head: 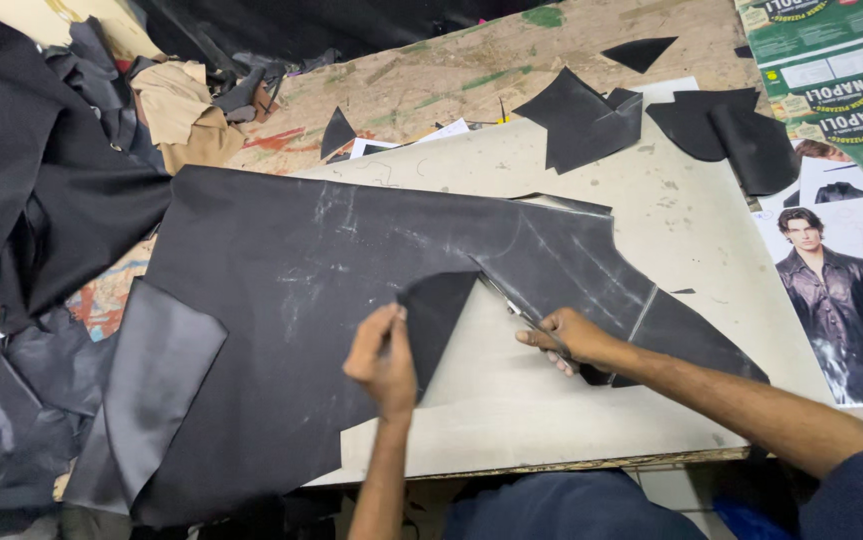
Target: The person places a printed paper pattern on a large piece of black fabric, traces the pattern outline with chalk, and then uses shears to cut the fabric along the traced lines. The person handles the pattern, chalk, and shears to produce a cut fabric piece.
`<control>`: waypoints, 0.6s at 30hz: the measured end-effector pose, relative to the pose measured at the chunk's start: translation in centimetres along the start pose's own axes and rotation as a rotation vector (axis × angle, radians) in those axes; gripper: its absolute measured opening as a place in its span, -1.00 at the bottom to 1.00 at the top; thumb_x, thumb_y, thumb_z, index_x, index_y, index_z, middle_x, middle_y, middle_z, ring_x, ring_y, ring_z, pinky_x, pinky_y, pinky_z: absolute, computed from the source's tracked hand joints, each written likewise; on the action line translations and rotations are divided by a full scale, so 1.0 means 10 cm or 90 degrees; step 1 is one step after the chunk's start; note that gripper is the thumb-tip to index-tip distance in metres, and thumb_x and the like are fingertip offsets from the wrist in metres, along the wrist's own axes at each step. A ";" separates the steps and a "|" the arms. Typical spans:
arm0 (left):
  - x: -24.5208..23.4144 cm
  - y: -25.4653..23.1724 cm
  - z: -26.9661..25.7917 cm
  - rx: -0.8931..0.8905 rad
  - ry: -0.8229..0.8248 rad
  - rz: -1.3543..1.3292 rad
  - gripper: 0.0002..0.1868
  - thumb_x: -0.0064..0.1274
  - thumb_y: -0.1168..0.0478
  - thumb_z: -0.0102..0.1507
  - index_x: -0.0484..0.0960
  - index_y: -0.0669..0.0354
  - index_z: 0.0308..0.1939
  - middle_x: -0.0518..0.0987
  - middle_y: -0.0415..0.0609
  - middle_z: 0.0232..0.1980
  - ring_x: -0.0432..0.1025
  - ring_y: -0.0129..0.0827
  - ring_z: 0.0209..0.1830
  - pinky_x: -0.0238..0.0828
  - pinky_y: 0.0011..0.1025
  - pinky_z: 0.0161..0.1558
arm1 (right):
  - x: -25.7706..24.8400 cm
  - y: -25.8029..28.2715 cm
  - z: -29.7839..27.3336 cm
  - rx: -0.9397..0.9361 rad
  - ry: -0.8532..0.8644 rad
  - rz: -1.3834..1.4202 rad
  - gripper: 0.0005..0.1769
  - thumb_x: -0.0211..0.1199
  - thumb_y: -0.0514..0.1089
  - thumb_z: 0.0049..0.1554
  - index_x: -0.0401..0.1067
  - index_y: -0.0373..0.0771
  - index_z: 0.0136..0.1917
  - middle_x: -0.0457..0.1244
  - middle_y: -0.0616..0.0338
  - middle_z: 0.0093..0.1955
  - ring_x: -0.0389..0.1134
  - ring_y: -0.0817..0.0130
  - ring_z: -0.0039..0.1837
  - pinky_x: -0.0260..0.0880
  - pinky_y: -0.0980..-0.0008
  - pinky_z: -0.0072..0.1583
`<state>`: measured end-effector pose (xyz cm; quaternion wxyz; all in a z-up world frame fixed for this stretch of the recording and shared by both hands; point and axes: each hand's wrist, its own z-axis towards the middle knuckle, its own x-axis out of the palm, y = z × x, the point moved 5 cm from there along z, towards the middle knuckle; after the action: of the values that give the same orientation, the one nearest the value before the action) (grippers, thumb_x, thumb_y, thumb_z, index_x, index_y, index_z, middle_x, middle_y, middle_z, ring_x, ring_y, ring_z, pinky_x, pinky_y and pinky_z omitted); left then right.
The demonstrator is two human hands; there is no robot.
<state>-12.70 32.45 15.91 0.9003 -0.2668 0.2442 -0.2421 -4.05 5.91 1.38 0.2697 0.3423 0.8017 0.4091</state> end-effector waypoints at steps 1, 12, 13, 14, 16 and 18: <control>-0.02 0.12 0.23 -0.015 -0.005 0.003 -0.87 0.21 0.45 0.27 0.72 0.32 -0.10 0.71 0.10 -0.11 0.65 -0.25 -0.13 0.69 -0.41 -0.15 | 0.06 -0.01 -0.05 0.006 0.008 0.028 -0.41 0.39 0.28 0.07 0.38 -0.29 -0.39 0.20 0.21 -0.58 0.23 0.46 -0.59 0.18 0.47 -0.54; 1.16 1.81 1.86 -0.010 0.232 0.199 -0.83 0.11 0.44 0.22 0.74 0.27 -0.14 0.67 0.22 -0.16 0.56 0.16 -0.16 0.48 -0.06 -0.10 | 1.43 0.18 -0.55 0.068 -0.002 0.481 -0.18 -0.17 0.64 0.07 0.34 -0.17 -0.30 0.18 0.23 -0.51 0.29 0.41 -0.48 0.32 0.45 -0.39; 1.33 1.99 1.86 -0.036 0.296 0.250 -0.77 0.06 0.45 0.22 0.76 0.22 -0.11 0.66 0.23 -0.13 0.54 0.20 -0.11 0.46 -0.01 -0.07 | 1.56 0.27 -0.47 0.064 -0.025 0.523 -0.17 -0.17 0.65 0.07 0.34 -0.17 -0.28 0.18 0.24 -0.48 0.28 0.42 -0.46 0.35 0.43 -0.37; 1.53 2.02 1.85 0.062 0.297 0.248 -0.69 0.02 0.45 0.17 0.72 0.27 -0.04 0.64 0.22 -0.07 0.51 0.17 -0.04 0.44 -0.04 -0.02 | 1.70 0.38 -0.35 0.059 -0.052 0.569 -0.16 -0.18 0.65 0.07 0.34 -0.17 -0.26 0.17 0.25 -0.46 0.28 0.42 -0.44 0.37 0.41 -0.34; 1.98 1.99 1.68 0.188 0.334 0.199 -0.62 0.02 0.43 0.17 0.68 0.28 0.07 0.61 0.16 0.05 0.44 0.07 0.10 0.37 -0.08 0.13 | 1.93 0.57 -0.06 0.050 -0.135 0.586 -0.19 -0.14 0.65 0.07 0.33 -0.16 -0.26 0.16 0.25 -0.47 0.27 0.41 -0.46 0.35 0.41 -0.38; 2.36 1.87 1.46 0.277 0.406 0.064 -0.62 0.14 0.32 0.19 0.66 0.29 0.09 0.59 0.13 0.06 0.41 0.01 0.13 0.26 -0.05 0.23 | 2.13 0.73 0.26 0.031 -0.225 0.603 -0.20 -0.09 0.64 0.07 0.32 -0.16 -0.27 0.16 0.24 -0.48 0.24 0.42 -0.49 0.32 0.42 -0.41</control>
<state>19.36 38.27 8.19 0.8254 0.0317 0.4678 -0.3145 -12.95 26.68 2.92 0.1781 0.7387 0.5099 0.4033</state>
